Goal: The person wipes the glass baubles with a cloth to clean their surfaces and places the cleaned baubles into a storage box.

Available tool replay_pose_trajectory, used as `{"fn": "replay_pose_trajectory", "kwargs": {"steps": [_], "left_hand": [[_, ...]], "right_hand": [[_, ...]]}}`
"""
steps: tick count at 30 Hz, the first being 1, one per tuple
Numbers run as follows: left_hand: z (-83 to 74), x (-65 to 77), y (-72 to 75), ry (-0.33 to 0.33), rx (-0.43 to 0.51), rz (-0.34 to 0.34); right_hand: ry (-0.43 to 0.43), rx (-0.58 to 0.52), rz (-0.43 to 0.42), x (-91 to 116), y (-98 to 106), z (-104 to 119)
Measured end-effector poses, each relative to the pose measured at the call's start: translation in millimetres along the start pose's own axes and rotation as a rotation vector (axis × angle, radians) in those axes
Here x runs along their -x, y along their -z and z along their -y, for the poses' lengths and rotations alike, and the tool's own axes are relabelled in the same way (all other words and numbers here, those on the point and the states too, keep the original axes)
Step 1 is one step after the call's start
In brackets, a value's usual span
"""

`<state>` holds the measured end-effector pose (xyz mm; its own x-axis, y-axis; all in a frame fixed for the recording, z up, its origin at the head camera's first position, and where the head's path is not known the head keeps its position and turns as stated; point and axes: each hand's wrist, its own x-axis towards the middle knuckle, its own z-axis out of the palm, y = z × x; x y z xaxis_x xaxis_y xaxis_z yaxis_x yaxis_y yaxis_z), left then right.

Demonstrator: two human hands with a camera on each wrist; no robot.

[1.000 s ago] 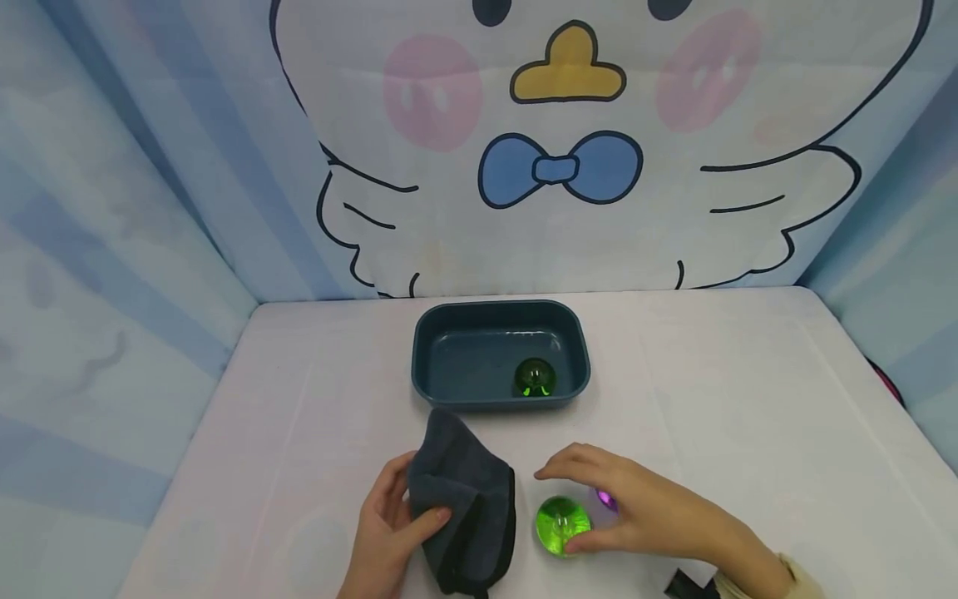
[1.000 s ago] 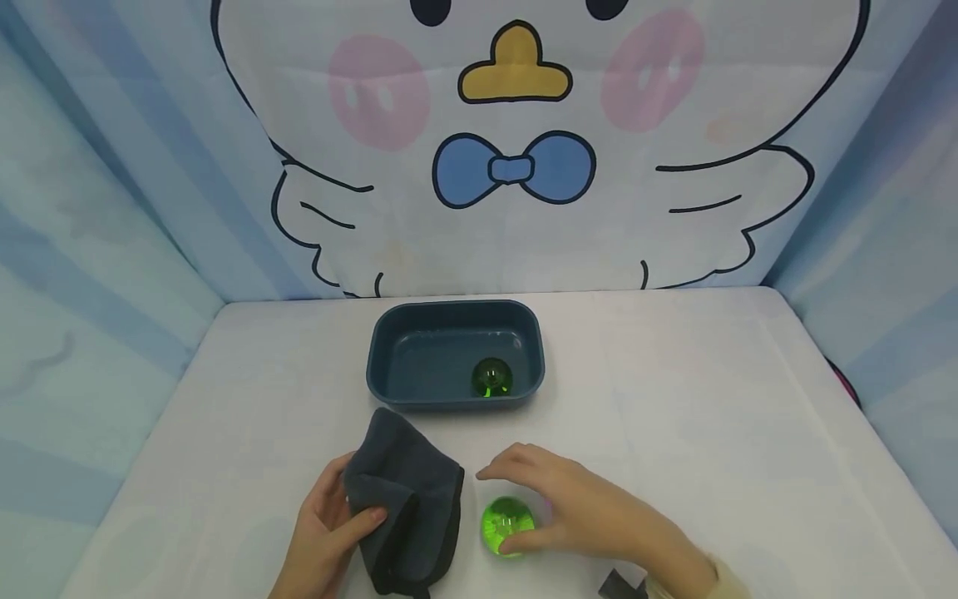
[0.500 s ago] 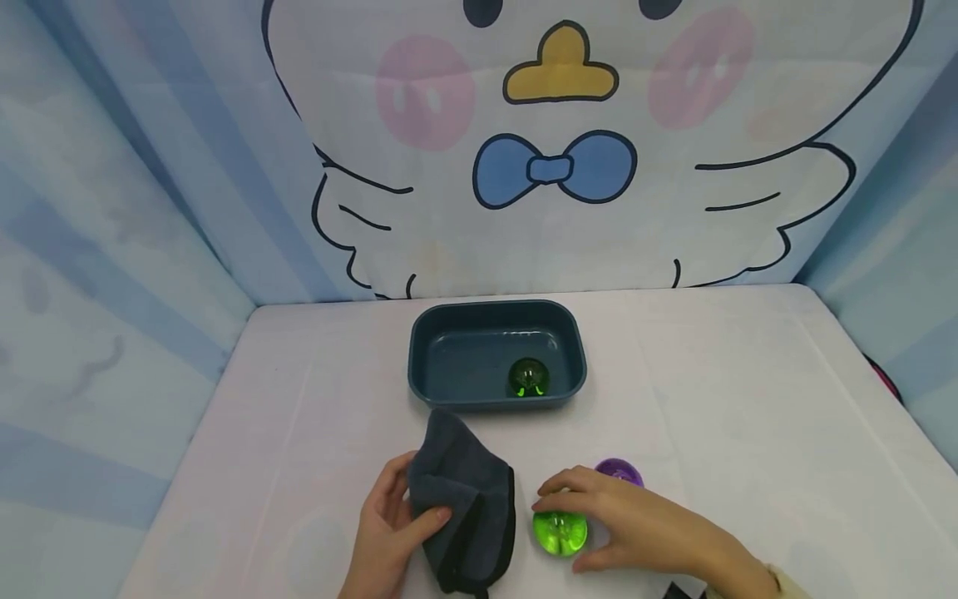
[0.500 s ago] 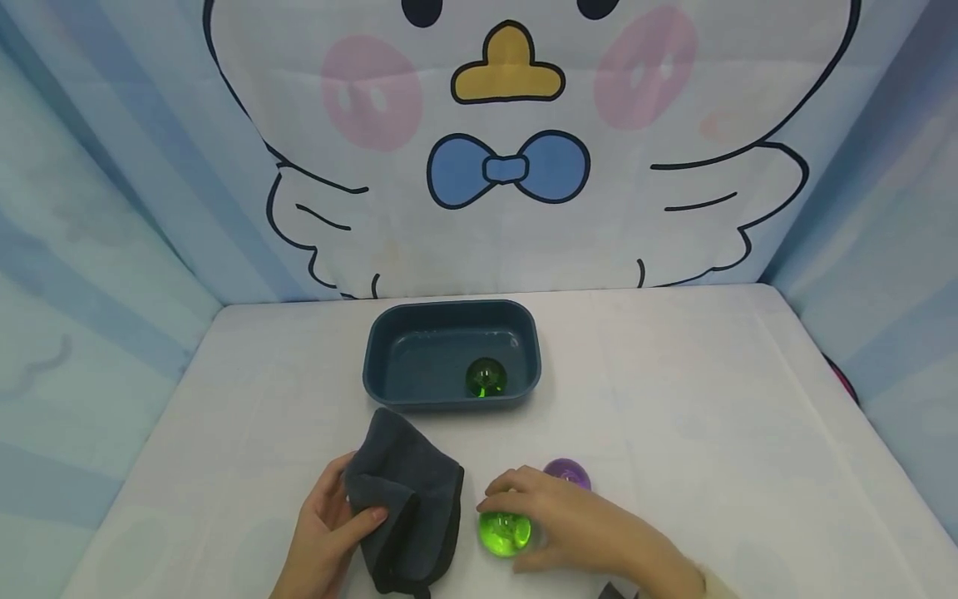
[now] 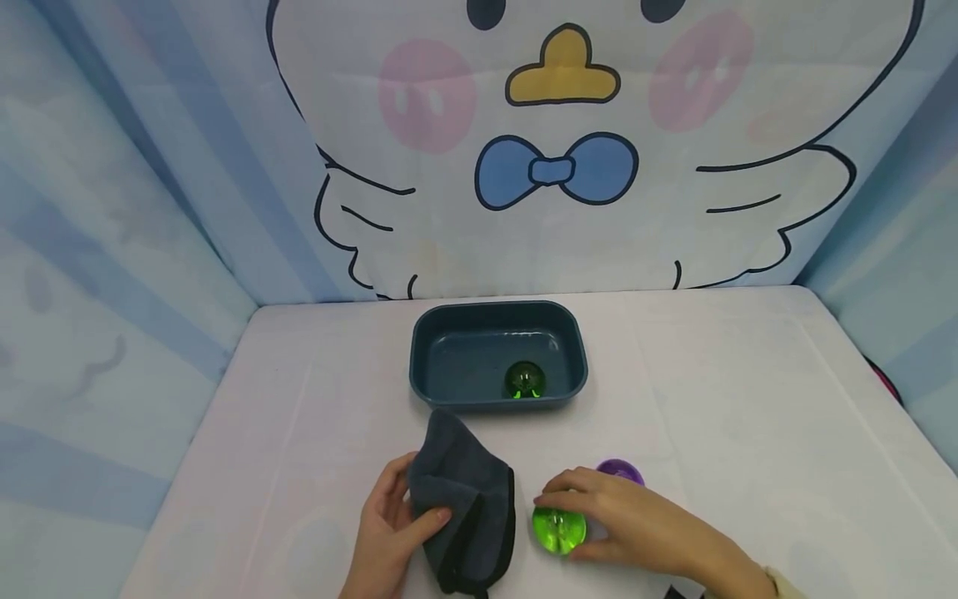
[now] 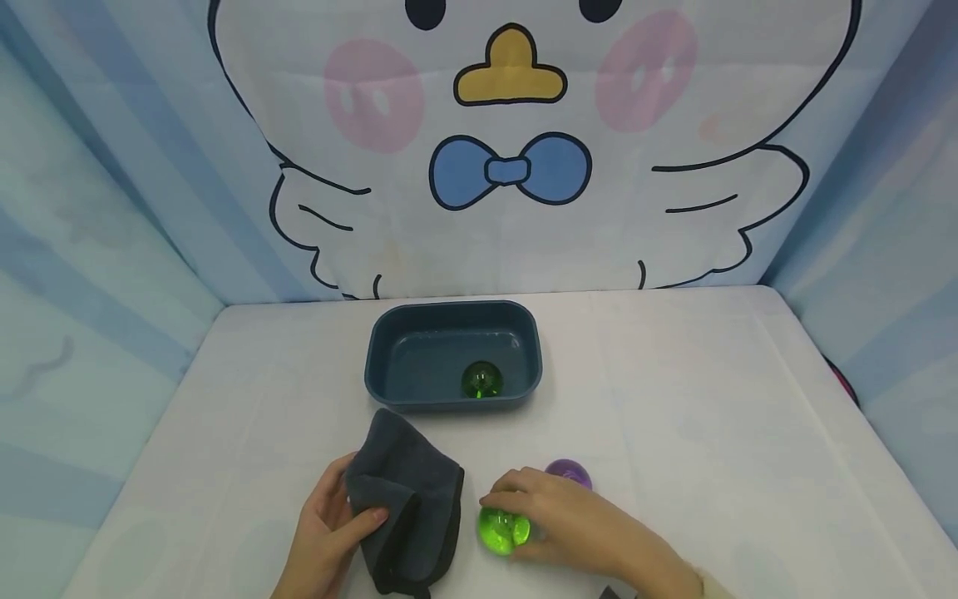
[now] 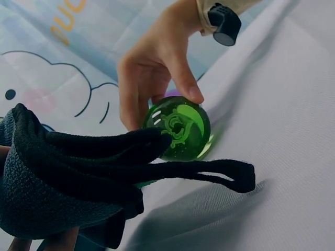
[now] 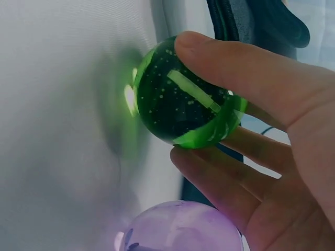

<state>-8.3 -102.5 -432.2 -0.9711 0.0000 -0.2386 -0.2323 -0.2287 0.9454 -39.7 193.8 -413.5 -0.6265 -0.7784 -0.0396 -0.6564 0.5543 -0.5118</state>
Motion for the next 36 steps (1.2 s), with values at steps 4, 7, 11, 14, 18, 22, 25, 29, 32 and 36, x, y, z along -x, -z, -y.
{"fn": "replay_pose_trajectory", "kwargs": {"steps": [4, 7, 11, 14, 18, 22, 25, 29, 32, 36], "left_hand": [[0.2, -0.4, -0.7, -0.011, 0.001, 0.01], [0.1, -0.7, -1.3, -0.021, 0.005, 0.018], [-0.3, -1.2, -1.9, -0.023, 0.008, 0.021], [-1.1, -1.4, -2.4, -0.018, 0.01, 0.022], [-2.2, -0.9, -2.7, -0.018, 0.016, 0.027], [-2.7, -0.1, -2.6, -0.029, 0.019, 0.038], [-3.0, -0.6, -3.0, -0.041, 0.019, 0.05], [-4.4, -2.9, -4.9, -0.05, 0.017, 0.065], [-7.5, -5.2, -7.1, -0.038, 0.011, 0.066], [-13.3, -8.0, -9.6, -0.02, 0.013, 0.072]], "right_hand": [[-0.052, 0.0, 0.003, 0.6, -0.5, 1.6], [-0.052, 0.005, -0.038, 1.5, -1.3, 2.2], [-0.06, -0.039, -0.112, 1.5, 2.0, 4.2], [-0.05, -0.091, -0.194, 0.2, 5.7, 4.9], [-0.007, -0.128, -0.327, -3.7, 7.7, 4.9], [0.019, -0.137, -0.438, -8.7, 8.2, 5.5], [0.026, -0.148, -0.494, -12.1, 9.5, 6.8], [0.012, -0.189, -0.528, -15.9, 12.0, 10.1], [0.009, -0.238, -0.541, -20.2, 13.9, 13.0], [0.023, -0.29, -0.565, -26.9, 16.4, 16.6]]}}
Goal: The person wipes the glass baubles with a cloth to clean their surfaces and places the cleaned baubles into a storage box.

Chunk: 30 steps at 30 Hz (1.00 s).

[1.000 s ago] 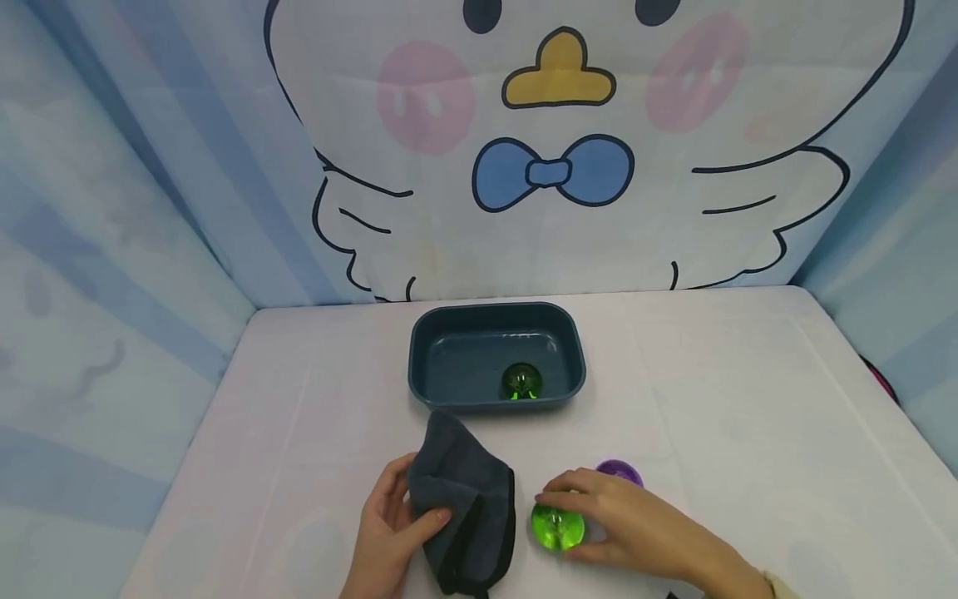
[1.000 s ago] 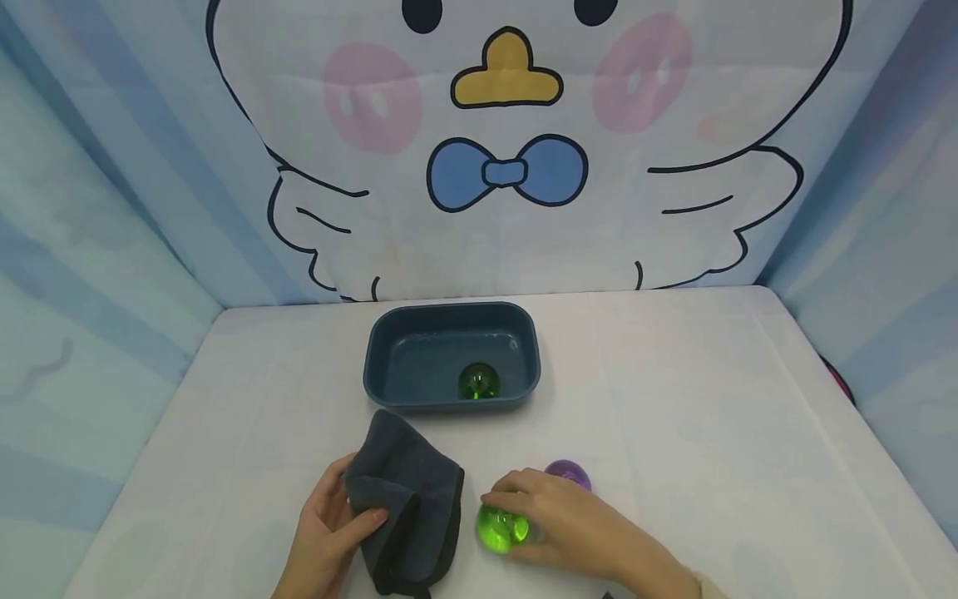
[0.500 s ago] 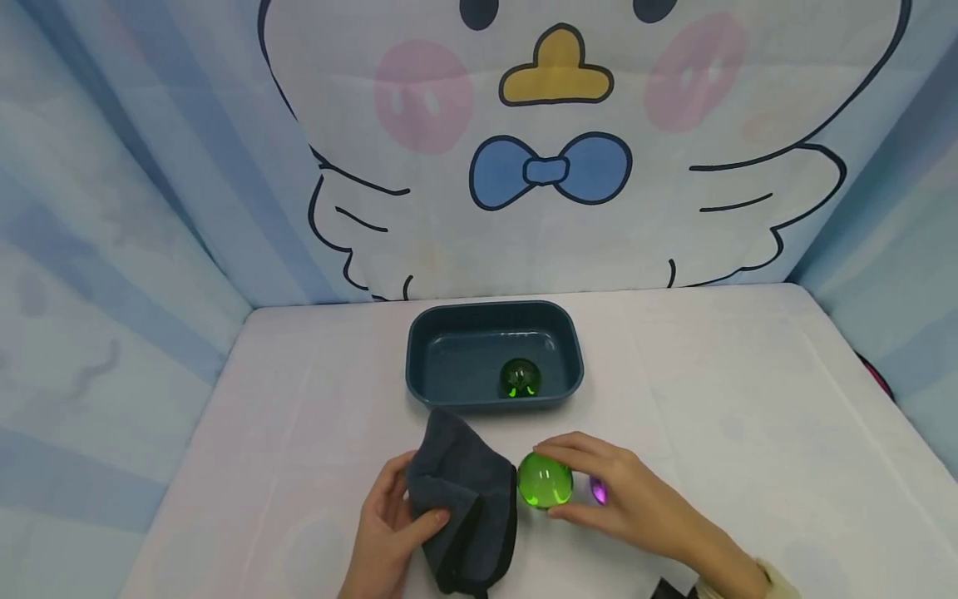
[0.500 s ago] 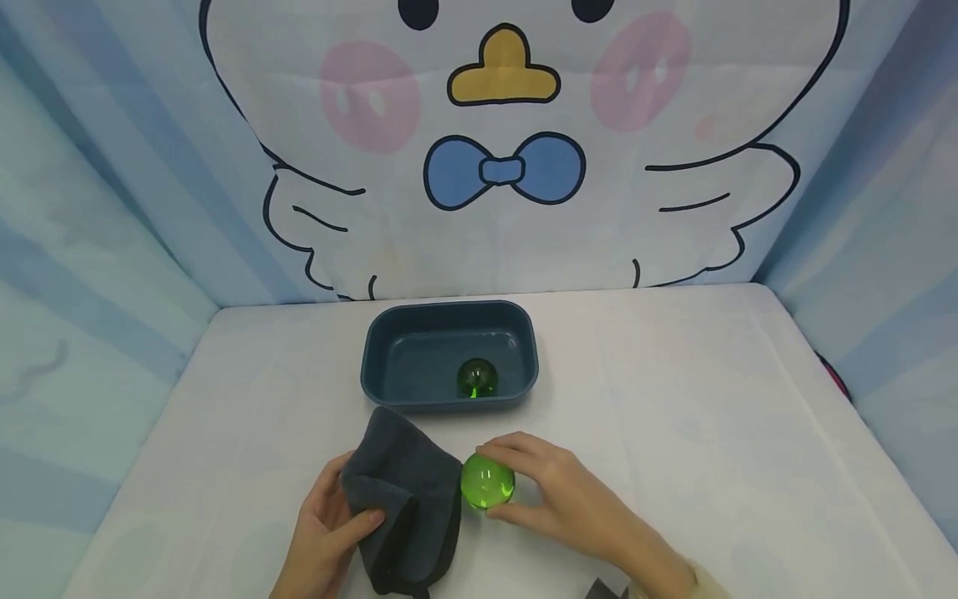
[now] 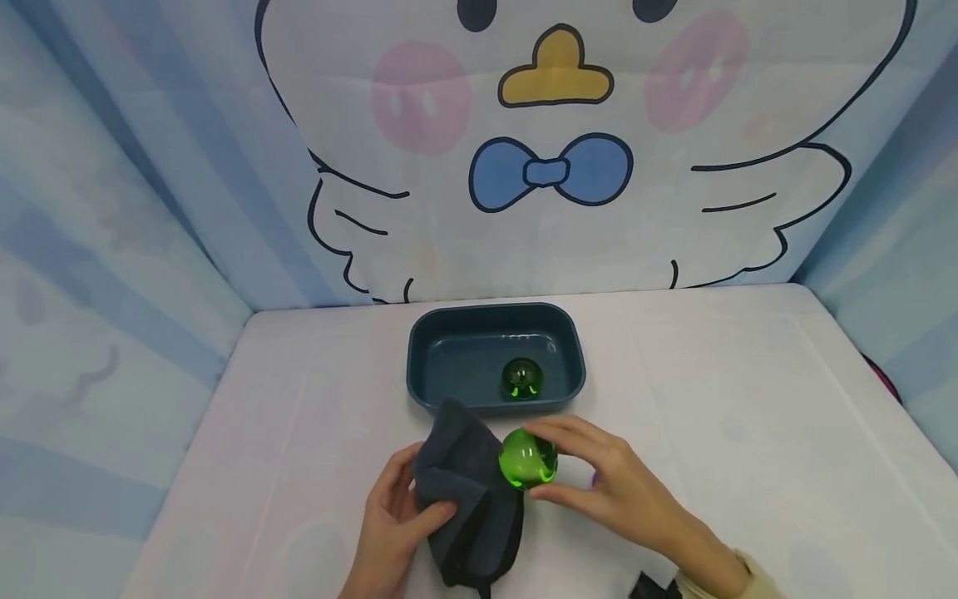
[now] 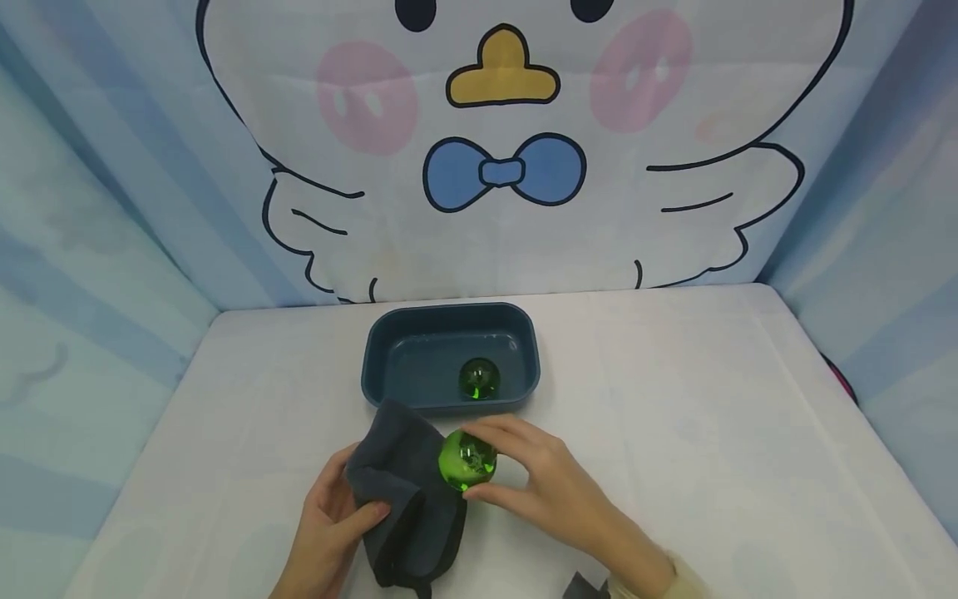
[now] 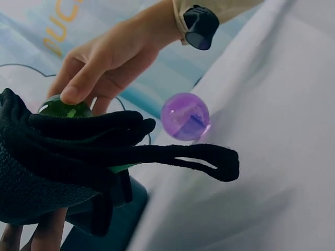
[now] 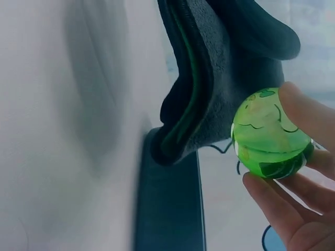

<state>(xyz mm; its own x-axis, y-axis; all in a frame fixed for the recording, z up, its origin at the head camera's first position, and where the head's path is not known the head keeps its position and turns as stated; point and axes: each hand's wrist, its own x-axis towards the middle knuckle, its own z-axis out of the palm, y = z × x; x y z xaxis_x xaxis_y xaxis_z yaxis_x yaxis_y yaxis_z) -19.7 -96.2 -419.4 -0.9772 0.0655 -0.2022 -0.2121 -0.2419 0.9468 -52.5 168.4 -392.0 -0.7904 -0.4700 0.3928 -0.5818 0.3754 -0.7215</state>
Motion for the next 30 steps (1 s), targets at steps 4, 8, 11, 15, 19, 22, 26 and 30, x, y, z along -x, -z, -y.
{"fn": "replay_pose_trajectory", "kwargs": {"steps": [4, 8, 11, 15, 19, 22, 26, 30], "left_hand": [[-4.5, -0.7, -0.9, -0.041, 0.008, 0.038], [-8.2, -0.9, -2.4, -0.105, -0.006, 0.093], [-10.3, -1.1, -5.2, -0.142, -0.003, 0.144], [-11.9, -2.0, -10.5, -0.169, 0.003, 0.196], [-13.2, -5.3, -17.1, -0.159, 0.003, 0.191], [-12.5, -6.9, -20.6, -0.139, 0.011, 0.183], [-10.5, -8.1, -23.1, -0.122, 0.021, 0.211], [-11.6, -11.0, -24.9, -0.119, 0.011, 0.245]], "right_hand": [[-0.012, -0.056, -0.027, -4.0, -2.3, 4.5], [-0.02, -0.125, -0.032, -7.5, -4.1, 9.4], [-0.015, -0.152, -0.028, -9.9, -5.1, 12.7], [-0.011, -0.167, -0.021, -11.5, -6.3, 14.6], [-0.006, -0.174, -0.01, -12.0, -7.4, 13.4], [0.008, -0.167, -0.016, -11.6, -9.2, 13.0], [0.037, -0.166, -0.051, -11.1, -11.6, 14.2], [0.034, -0.184, -0.098, -12.7, -12.7, 19.5]]}}
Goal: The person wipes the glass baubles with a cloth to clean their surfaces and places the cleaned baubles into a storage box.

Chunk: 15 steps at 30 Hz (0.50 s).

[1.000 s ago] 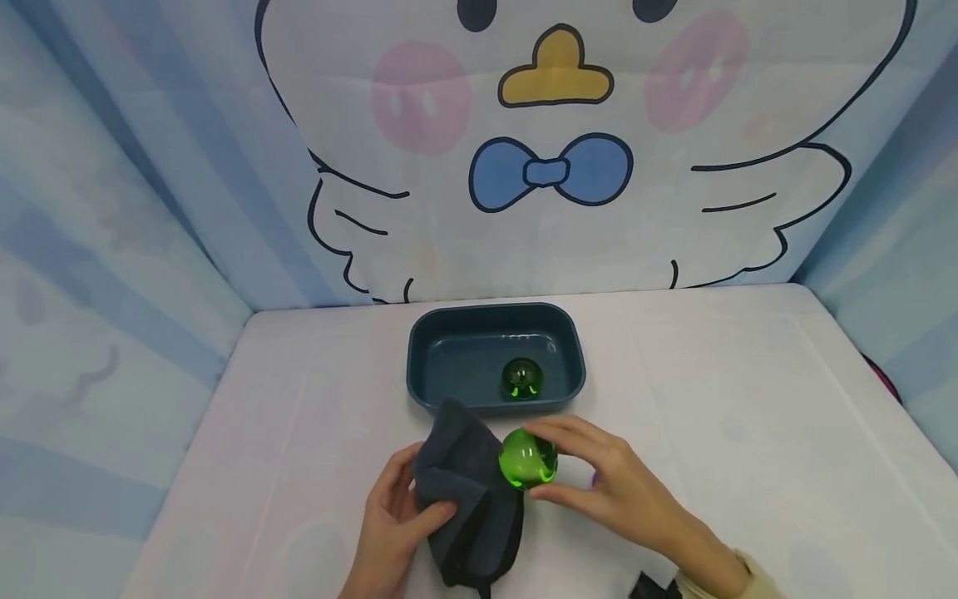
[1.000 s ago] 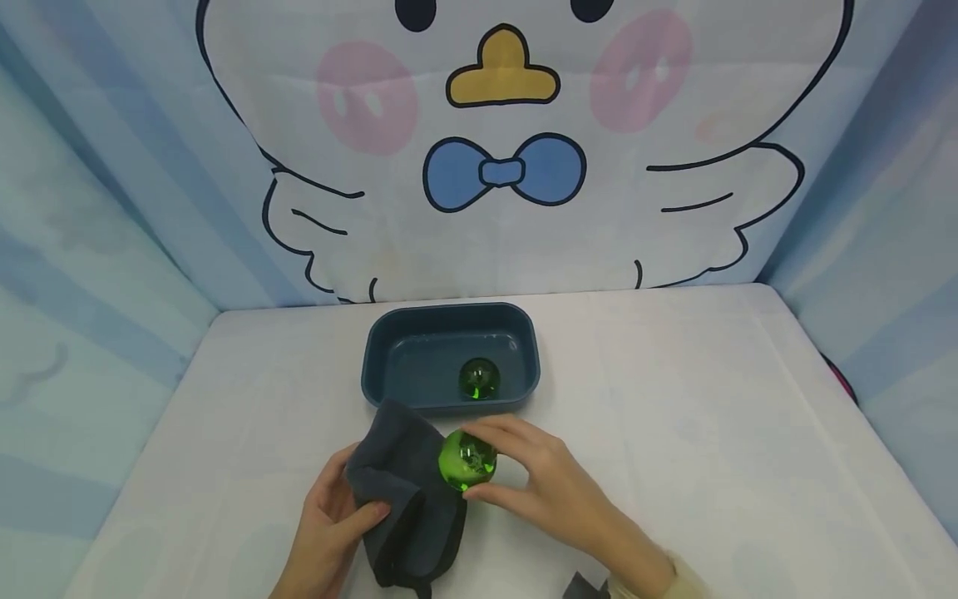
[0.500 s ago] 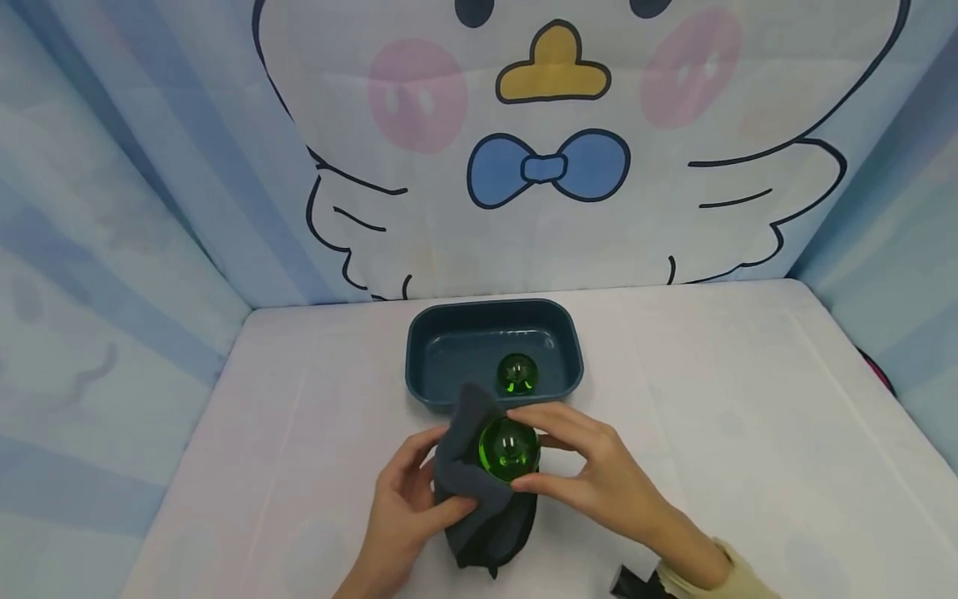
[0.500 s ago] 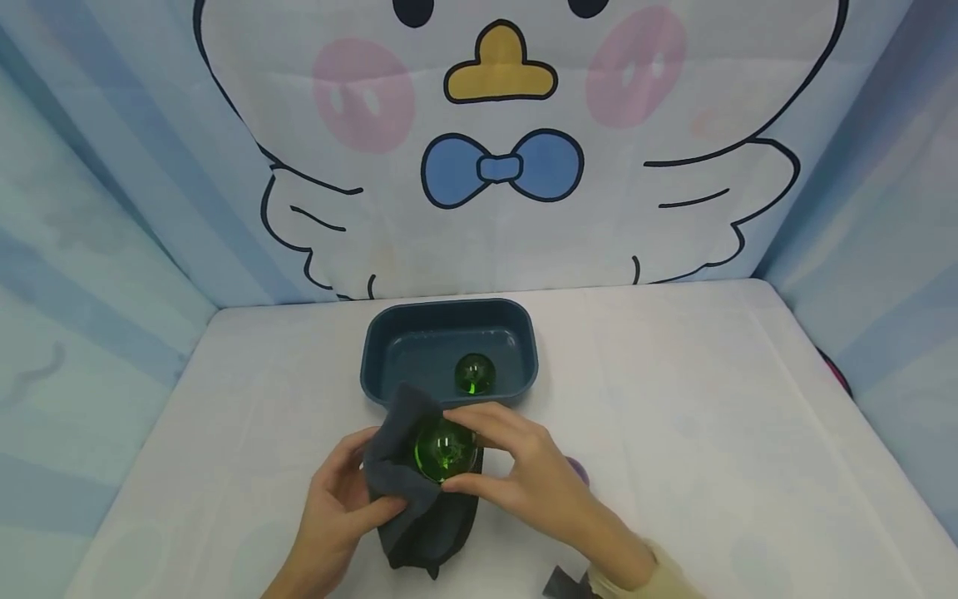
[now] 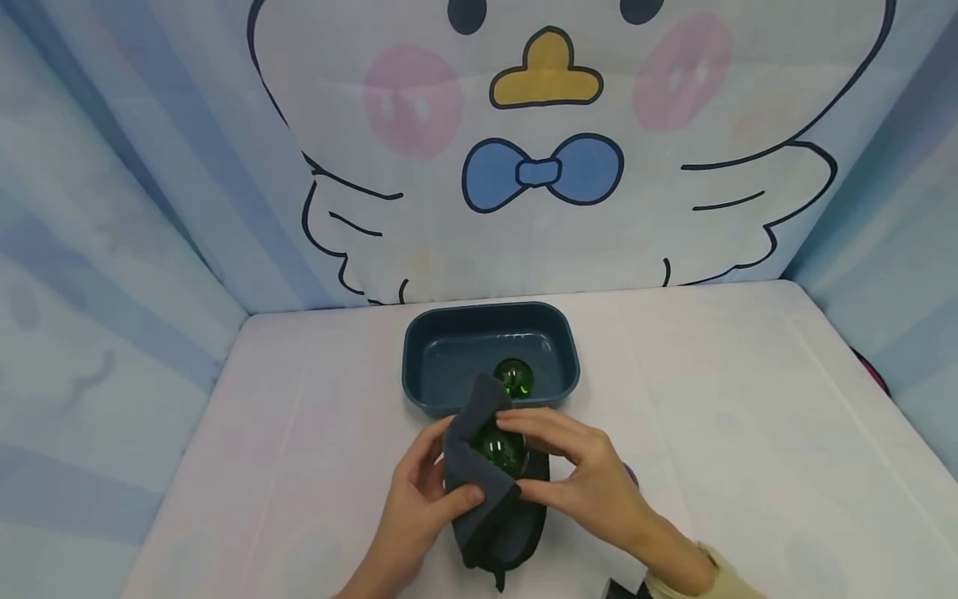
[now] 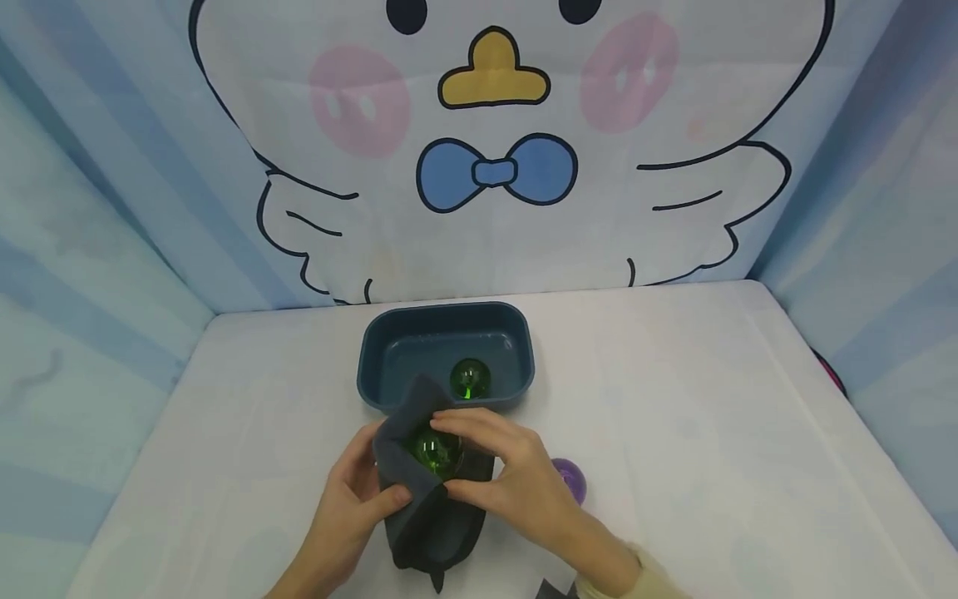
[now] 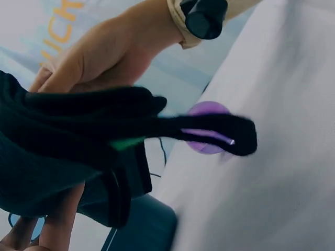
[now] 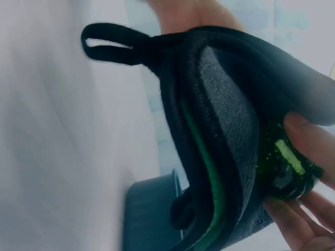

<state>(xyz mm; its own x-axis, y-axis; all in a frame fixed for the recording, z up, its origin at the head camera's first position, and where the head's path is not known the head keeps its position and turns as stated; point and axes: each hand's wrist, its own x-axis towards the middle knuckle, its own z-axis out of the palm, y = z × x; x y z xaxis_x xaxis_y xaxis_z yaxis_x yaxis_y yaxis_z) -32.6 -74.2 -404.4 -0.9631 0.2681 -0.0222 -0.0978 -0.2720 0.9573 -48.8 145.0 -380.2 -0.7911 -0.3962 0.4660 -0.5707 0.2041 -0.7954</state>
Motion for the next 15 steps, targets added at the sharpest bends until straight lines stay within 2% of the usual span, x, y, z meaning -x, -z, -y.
{"fn": "replay_pose_trajectory", "kwargs": {"steps": [9, 13, 15], "left_hand": [[-2.9, -1.1, -3.8, 0.046, -0.049, 0.072], [-5.0, -0.2, -5.3, 0.05, -0.057, 0.059], [-5.8, 0.6, -5.7, 0.054, -0.036, 0.026]], "right_hand": [[-0.064, -0.053, -0.03, 0.8, -2.4, 4.5], [-0.07, -0.075, -0.04, 1.3, -4.5, 4.6], [-0.05, -0.063, -0.034, 1.2, -5.6, 4.8]]}}
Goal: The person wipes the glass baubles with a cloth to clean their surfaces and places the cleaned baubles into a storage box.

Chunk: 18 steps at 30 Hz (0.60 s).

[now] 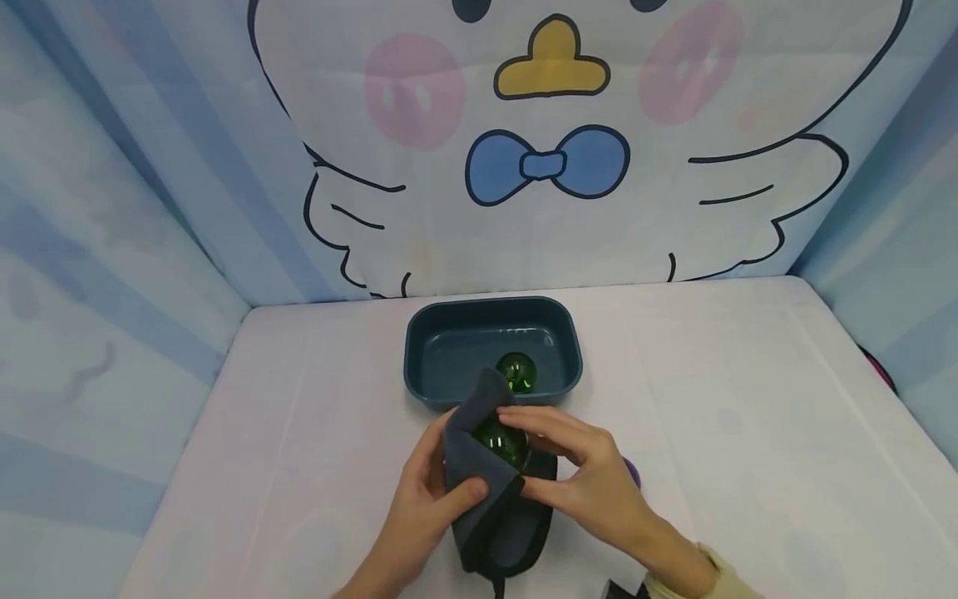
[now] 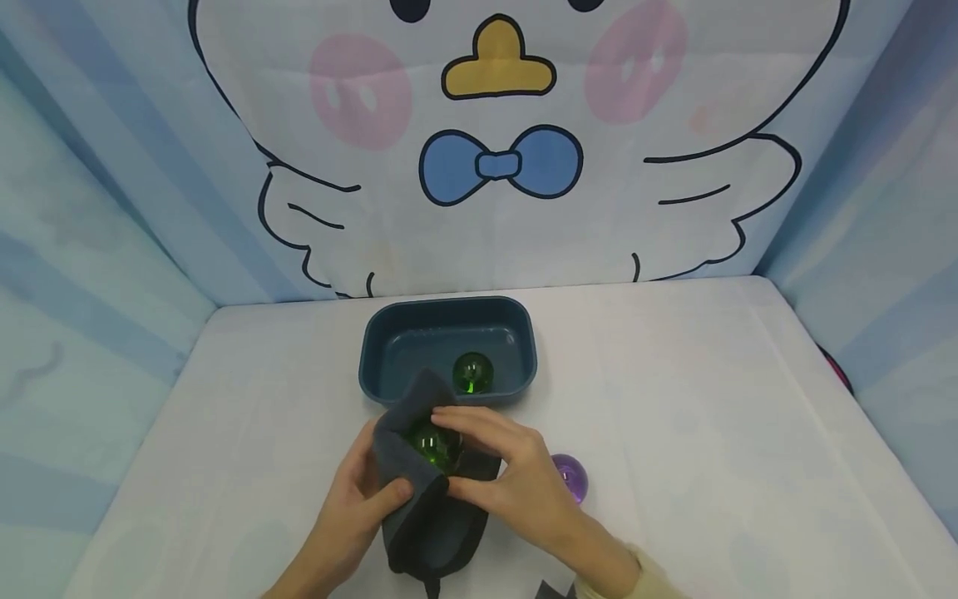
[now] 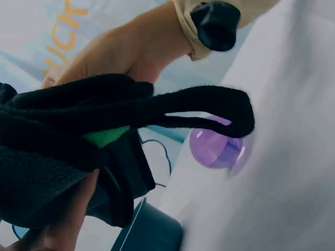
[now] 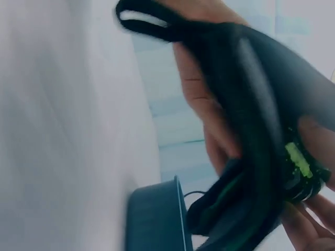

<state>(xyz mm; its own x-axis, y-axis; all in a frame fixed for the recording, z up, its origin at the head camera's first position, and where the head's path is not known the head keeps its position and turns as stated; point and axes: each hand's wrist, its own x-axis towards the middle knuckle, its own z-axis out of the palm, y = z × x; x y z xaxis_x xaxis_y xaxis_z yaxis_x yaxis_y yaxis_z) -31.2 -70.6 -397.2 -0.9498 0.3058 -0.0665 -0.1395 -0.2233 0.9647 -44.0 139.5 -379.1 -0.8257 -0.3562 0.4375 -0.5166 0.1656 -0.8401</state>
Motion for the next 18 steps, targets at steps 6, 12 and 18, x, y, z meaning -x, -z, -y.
{"fn": "replay_pose_trajectory", "kwargs": {"steps": [6, 12, 18], "left_hand": [[-1.0, 3.0, 0.6, -0.014, 0.048, -0.077], [-1.3, 5.0, 1.7, -0.058, 0.065, -0.075], [-1.4, 3.9, 0.6, -0.059, 0.078, -0.076]], "right_hand": [[0.032, 0.119, 0.111, 1.5, 3.3, 4.4], [0.106, 0.216, 0.171, -2.1, 10.6, 8.4], [0.161, 0.217, 0.14, -4.0, 9.4, 5.2]]}}
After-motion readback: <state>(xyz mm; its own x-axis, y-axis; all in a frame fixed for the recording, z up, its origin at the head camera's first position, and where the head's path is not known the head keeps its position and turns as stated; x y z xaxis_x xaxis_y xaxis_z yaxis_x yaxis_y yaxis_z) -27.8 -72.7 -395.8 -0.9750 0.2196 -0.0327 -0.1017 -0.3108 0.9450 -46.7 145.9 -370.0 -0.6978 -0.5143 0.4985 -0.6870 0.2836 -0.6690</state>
